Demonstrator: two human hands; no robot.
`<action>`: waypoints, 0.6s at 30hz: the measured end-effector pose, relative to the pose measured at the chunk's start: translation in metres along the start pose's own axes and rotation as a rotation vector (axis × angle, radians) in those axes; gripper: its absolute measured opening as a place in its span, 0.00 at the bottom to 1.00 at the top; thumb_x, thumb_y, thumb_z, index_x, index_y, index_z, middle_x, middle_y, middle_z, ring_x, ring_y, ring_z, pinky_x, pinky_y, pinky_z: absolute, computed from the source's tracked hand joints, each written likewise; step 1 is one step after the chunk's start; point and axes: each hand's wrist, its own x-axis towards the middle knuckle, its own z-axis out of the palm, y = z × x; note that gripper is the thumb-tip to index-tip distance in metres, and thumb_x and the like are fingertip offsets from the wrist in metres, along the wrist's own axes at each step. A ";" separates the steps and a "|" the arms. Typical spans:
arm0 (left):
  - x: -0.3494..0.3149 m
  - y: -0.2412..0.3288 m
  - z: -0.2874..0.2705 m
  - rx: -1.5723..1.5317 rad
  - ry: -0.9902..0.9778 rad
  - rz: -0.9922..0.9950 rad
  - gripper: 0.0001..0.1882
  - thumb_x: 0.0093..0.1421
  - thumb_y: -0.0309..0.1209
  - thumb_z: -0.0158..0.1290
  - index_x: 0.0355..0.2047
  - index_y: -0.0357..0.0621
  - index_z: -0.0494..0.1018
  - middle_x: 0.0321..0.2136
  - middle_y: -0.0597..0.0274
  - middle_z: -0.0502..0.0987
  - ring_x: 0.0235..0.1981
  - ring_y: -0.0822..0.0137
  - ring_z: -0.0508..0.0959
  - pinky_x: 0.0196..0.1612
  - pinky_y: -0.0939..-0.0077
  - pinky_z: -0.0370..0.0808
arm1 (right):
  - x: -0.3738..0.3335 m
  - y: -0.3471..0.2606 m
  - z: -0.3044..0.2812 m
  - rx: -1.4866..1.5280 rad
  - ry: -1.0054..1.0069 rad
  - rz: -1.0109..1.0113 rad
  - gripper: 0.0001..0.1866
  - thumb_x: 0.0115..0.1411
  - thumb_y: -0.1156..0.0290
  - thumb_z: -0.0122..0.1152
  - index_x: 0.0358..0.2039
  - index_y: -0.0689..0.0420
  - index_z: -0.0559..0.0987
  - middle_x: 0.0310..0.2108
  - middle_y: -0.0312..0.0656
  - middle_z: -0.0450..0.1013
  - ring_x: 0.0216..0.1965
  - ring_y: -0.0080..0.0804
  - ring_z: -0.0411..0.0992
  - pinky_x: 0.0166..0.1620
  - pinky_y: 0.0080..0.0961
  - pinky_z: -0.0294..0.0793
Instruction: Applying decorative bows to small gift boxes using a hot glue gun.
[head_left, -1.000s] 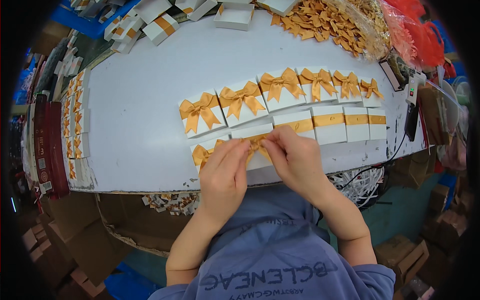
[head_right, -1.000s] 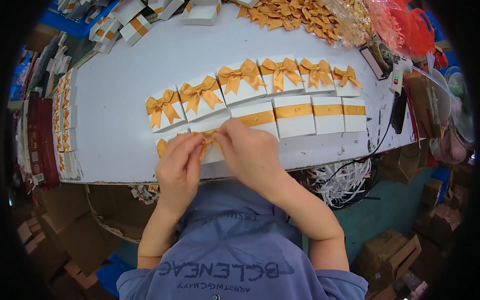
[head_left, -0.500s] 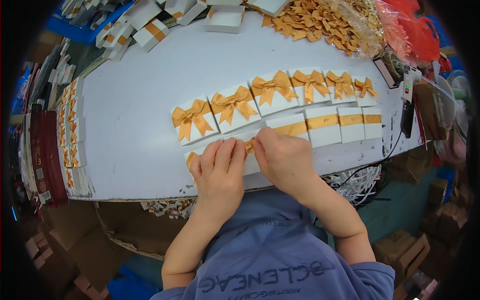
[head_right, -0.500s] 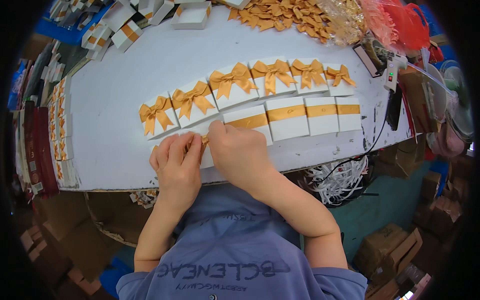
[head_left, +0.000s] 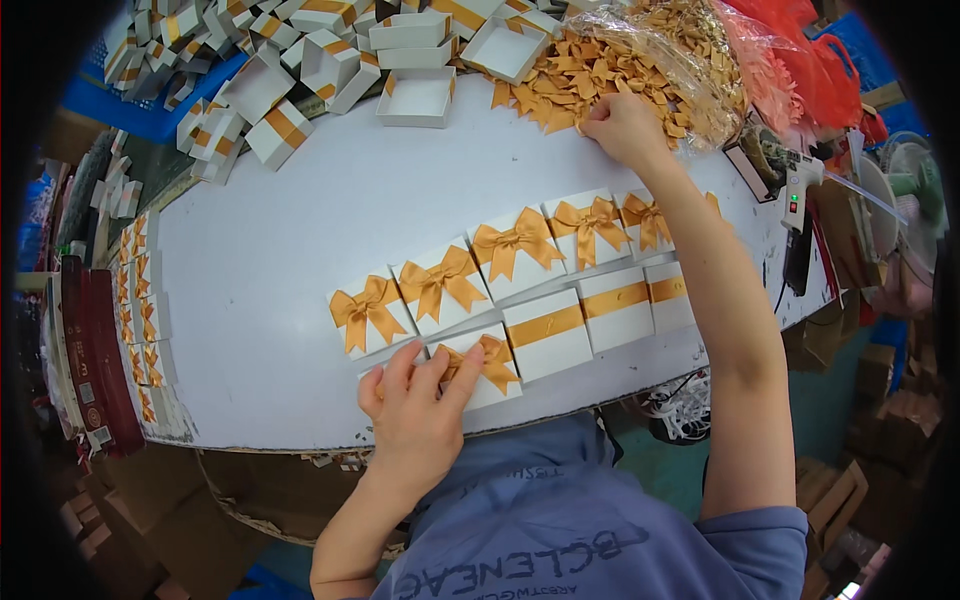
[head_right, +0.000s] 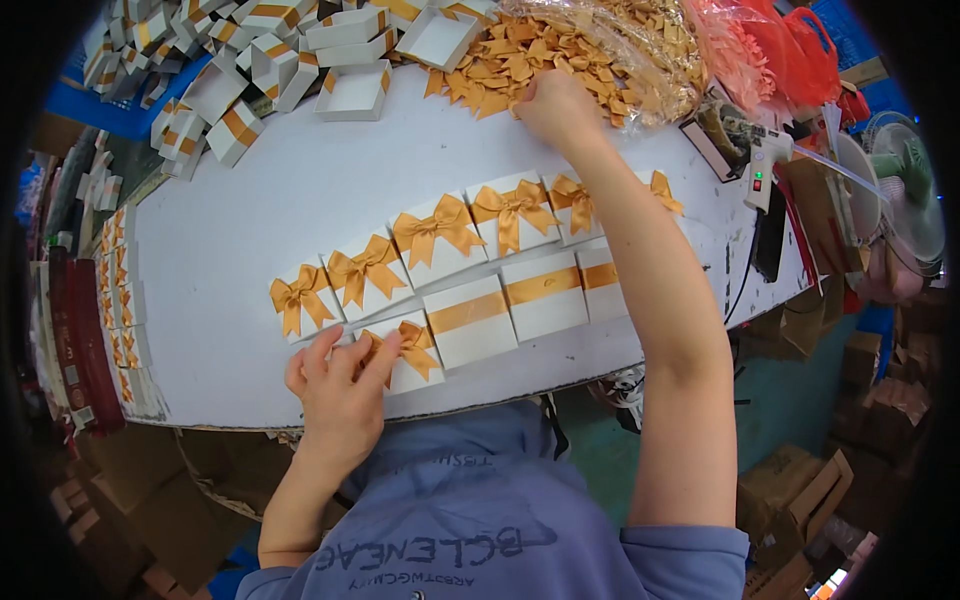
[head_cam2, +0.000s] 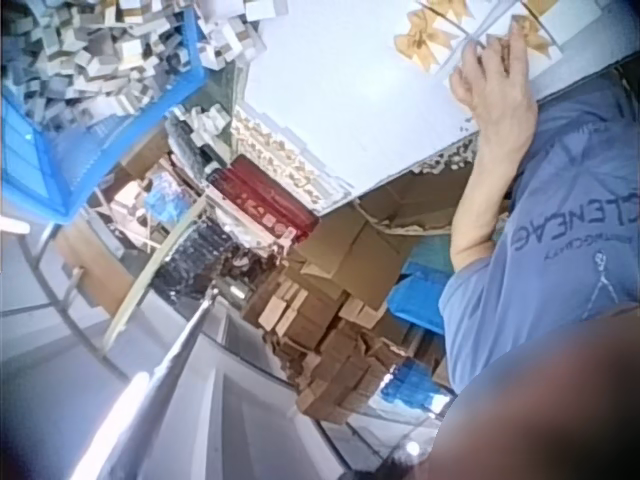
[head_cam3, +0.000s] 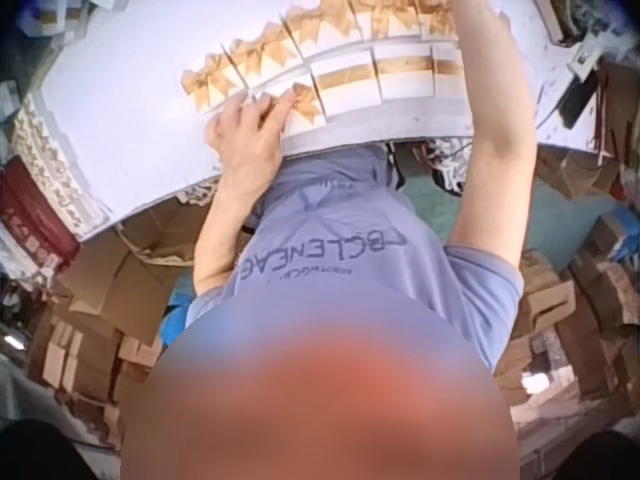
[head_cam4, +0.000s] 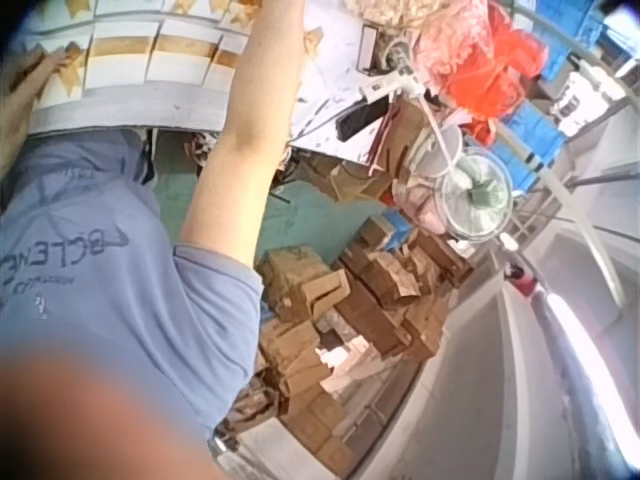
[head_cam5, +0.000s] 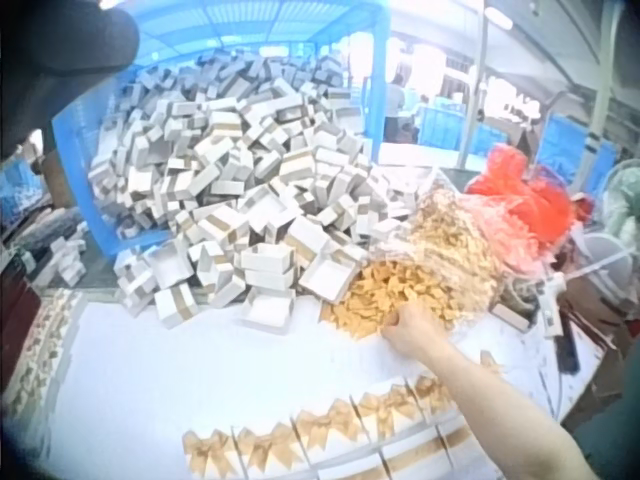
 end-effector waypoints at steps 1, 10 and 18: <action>0.007 -0.002 -0.004 0.001 0.000 0.004 0.22 0.48 0.23 0.50 0.45 0.52 0.72 0.39 0.62 0.70 0.46 0.61 0.66 0.49 0.64 0.51 | -0.002 0.000 0.000 0.060 -0.032 0.008 0.11 0.45 0.66 0.62 0.25 0.60 0.77 0.21 0.40 0.73 0.25 0.30 0.71 0.30 0.25 0.69; 0.128 -0.019 -0.012 -0.719 0.340 0.058 0.08 0.49 0.24 0.55 0.28 0.39 0.66 0.32 0.55 0.73 0.38 0.59 0.74 0.42 0.69 0.66 | -0.106 -0.068 -0.060 0.242 -0.235 -0.460 0.06 0.43 0.72 0.59 0.22 0.60 0.75 0.22 0.45 0.72 0.24 0.38 0.71 0.29 0.29 0.70; 0.101 0.024 0.009 -1.377 0.306 -0.443 0.04 0.55 0.20 0.50 0.26 0.38 0.66 0.22 0.72 0.69 0.24 0.83 0.68 0.26 0.87 0.66 | -0.163 -0.054 -0.036 1.208 -0.459 0.057 0.13 0.57 0.70 0.56 0.37 0.65 0.68 0.23 0.34 0.71 0.24 0.12 0.66 0.22 0.12 0.63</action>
